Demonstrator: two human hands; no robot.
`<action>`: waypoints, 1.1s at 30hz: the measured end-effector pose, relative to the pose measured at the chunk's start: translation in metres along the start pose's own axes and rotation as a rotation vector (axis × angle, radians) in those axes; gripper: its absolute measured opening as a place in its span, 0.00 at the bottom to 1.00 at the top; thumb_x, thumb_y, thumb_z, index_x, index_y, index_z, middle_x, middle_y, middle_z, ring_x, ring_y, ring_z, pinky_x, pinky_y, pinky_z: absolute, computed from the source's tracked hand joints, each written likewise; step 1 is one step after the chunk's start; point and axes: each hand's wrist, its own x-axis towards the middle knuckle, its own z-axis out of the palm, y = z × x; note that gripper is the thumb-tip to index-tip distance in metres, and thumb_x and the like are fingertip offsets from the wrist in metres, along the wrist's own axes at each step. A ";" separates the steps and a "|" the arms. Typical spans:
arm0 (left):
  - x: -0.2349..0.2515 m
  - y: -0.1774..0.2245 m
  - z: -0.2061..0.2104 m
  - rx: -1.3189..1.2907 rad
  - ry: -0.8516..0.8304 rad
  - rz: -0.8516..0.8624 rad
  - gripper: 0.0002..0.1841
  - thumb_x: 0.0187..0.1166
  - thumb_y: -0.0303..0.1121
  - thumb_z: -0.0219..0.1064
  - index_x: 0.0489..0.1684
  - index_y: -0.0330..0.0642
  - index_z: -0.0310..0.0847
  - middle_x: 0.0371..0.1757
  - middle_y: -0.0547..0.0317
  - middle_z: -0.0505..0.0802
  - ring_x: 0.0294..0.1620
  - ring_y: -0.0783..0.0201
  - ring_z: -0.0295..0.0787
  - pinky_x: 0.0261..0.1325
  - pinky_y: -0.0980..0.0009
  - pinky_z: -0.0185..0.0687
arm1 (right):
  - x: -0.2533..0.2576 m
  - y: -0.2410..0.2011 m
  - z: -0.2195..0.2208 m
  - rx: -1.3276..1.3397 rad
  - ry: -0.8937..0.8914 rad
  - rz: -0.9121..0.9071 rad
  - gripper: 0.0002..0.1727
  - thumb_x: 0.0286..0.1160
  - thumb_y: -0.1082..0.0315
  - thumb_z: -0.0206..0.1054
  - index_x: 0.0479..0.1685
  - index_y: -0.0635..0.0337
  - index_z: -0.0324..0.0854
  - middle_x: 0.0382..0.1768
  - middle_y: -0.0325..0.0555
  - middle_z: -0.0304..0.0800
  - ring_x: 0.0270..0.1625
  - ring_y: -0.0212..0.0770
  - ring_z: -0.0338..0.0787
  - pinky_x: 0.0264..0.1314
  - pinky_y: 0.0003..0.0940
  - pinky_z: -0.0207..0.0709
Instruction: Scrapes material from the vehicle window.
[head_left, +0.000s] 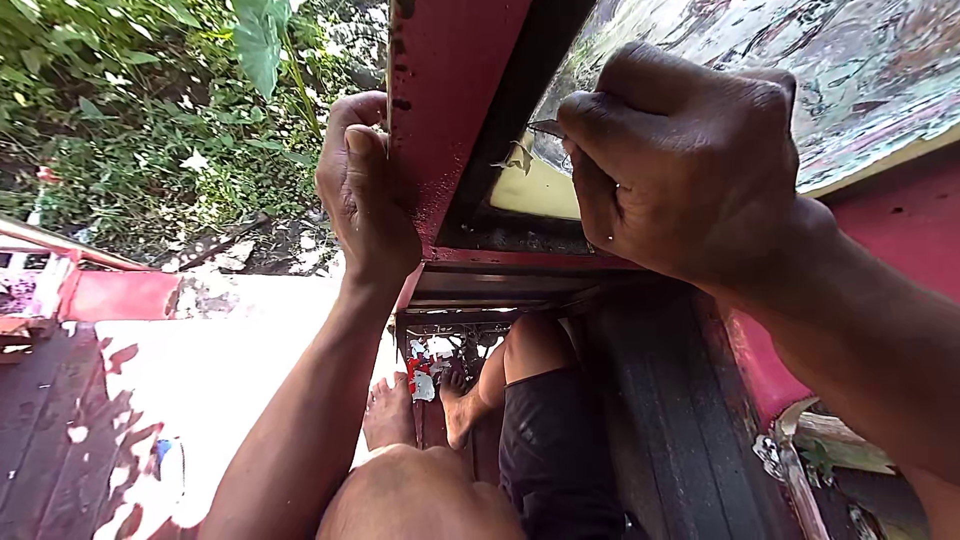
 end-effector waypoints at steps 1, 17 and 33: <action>0.000 0.000 0.000 0.012 0.007 -0.005 0.21 0.93 0.46 0.37 0.51 0.45 0.76 0.35 0.82 0.86 0.41 0.87 0.85 0.51 0.80 0.84 | 0.001 -0.001 0.000 0.006 -0.023 -0.003 0.13 0.80 0.75 0.56 0.38 0.66 0.89 0.31 0.56 0.84 0.24 0.53 0.82 0.19 0.43 0.63; 0.000 -0.002 -0.001 0.055 -0.019 0.036 0.25 0.93 0.52 0.39 0.55 0.41 0.76 0.38 0.81 0.86 0.43 0.88 0.84 0.53 0.82 0.83 | -0.011 0.004 0.007 0.032 0.128 0.009 0.12 0.82 0.73 0.60 0.41 0.66 0.91 0.28 0.55 0.85 0.25 0.47 0.81 0.22 0.37 0.63; 0.001 0.000 0.000 0.094 0.001 0.018 0.27 0.92 0.53 0.37 0.54 0.40 0.76 0.37 0.79 0.85 0.42 0.88 0.84 0.50 0.82 0.83 | -0.003 0.000 0.008 0.061 -0.003 -0.018 0.13 0.81 0.73 0.58 0.39 0.66 0.90 0.26 0.54 0.80 0.21 0.49 0.78 0.18 0.40 0.58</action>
